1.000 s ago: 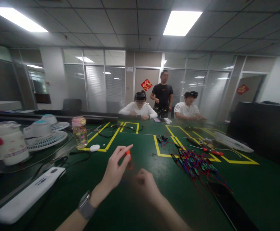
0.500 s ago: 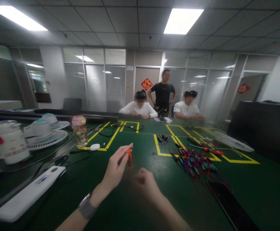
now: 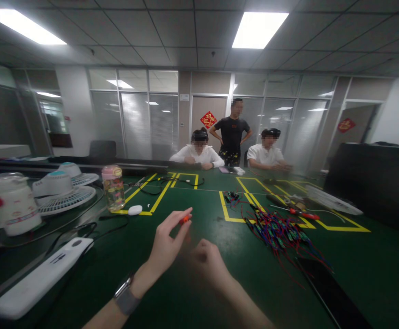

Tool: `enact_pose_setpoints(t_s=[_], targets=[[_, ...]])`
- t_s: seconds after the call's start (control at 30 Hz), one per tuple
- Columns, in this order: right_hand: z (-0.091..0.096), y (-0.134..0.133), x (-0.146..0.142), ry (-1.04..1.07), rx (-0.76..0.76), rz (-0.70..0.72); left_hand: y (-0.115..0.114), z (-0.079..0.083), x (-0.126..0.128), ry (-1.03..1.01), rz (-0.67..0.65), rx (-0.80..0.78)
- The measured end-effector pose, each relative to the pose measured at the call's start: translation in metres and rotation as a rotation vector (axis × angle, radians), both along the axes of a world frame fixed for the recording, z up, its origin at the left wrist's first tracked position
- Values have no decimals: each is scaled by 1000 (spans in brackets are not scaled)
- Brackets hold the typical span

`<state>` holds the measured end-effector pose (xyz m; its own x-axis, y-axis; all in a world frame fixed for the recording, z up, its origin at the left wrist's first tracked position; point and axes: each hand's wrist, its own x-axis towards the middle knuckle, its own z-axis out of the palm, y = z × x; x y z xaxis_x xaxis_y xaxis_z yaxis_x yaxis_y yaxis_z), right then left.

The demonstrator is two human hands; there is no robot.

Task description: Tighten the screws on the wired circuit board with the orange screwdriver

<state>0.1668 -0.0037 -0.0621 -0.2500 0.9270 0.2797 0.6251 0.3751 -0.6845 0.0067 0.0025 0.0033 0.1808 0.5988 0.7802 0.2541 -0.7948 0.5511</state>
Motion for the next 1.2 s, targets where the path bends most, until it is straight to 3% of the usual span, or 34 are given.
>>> enact_pose_setpoints(t_s=[0.13, 0.37, 0.6, 0.83, 1.07, 1.2], targets=[[-2, 1, 1, 11, 9, 6, 0, 1, -1, 1, 69, -2], [-4, 3, 1, 39, 8, 30, -1, 3, -2, -2, -29, -27], [0, 0, 0, 43, 15, 16, -4, 1, 1, -3, 64, 45], [2, -1, 0, 15, -2, 16, -1, 3, -1, -31, -48, -34], [3, -1, 0, 8, -1, 7, -1, 4, -1, -87, 69, 11], [3, -1, 0, 9, -4, 21, -2, 4, -1, -18, -26, -12]])
